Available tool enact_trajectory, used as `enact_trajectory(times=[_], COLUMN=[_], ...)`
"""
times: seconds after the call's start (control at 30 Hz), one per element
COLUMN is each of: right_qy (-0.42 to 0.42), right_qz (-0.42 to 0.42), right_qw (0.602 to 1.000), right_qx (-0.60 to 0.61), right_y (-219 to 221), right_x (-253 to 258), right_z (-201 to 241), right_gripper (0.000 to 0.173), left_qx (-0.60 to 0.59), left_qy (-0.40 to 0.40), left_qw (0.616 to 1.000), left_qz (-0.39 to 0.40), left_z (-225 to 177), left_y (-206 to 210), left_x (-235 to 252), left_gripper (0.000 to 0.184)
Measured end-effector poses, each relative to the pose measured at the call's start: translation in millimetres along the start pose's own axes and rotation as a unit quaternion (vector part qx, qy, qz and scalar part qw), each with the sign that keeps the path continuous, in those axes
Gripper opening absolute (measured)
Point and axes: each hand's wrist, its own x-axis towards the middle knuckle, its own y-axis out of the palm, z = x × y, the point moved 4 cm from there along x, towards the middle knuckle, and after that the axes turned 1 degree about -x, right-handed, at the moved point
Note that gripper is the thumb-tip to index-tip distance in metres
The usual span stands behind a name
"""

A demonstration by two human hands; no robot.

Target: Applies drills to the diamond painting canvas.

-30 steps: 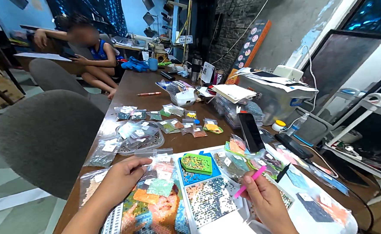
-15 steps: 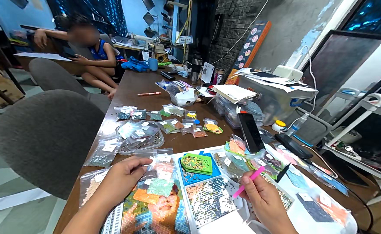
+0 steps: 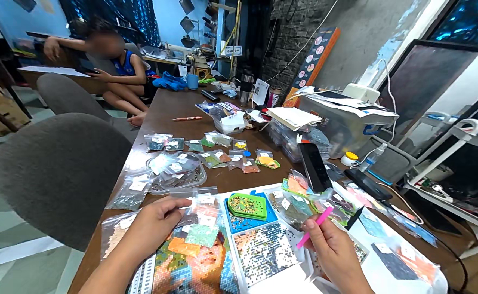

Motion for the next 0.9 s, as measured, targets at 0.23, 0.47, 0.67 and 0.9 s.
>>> enact_trajectory(times=[0.23, 0.47, 0.67, 0.9], right_qy=[-0.047, -0.011, 0.001, -0.005], right_qz=[0.017, -0.001, -0.001, 0.016], right_qw=[0.999, 0.994, 0.998, 0.998], right_qx=[0.018, 0.110, 0.061, 0.061], right_y=[2.9, 0.9, 1.3, 2.5], right_x=[0.1, -0.8, -0.1, -0.8], right_z=[0.6, 4.3, 1.8, 2.6], right_gripper=[0.037, 0.026, 0.027, 0.028], left_qx=[-0.002, 0.002, 0.002, 0.005], left_qy=[-0.002, 0.002, -0.001, -0.001], left_qw=[1.000, 1.000, 1.000, 1.000], left_qz=[0.003, 0.000, -0.001, 0.006], left_z=[-1.1, -0.6, -1.8, -1.3], left_y=[-0.1, 0.4, 0.2, -0.1], left_x=[0.0, 0.1, 0.3, 0.6], left_gripper=[0.022, 0.021, 0.022, 0.021])
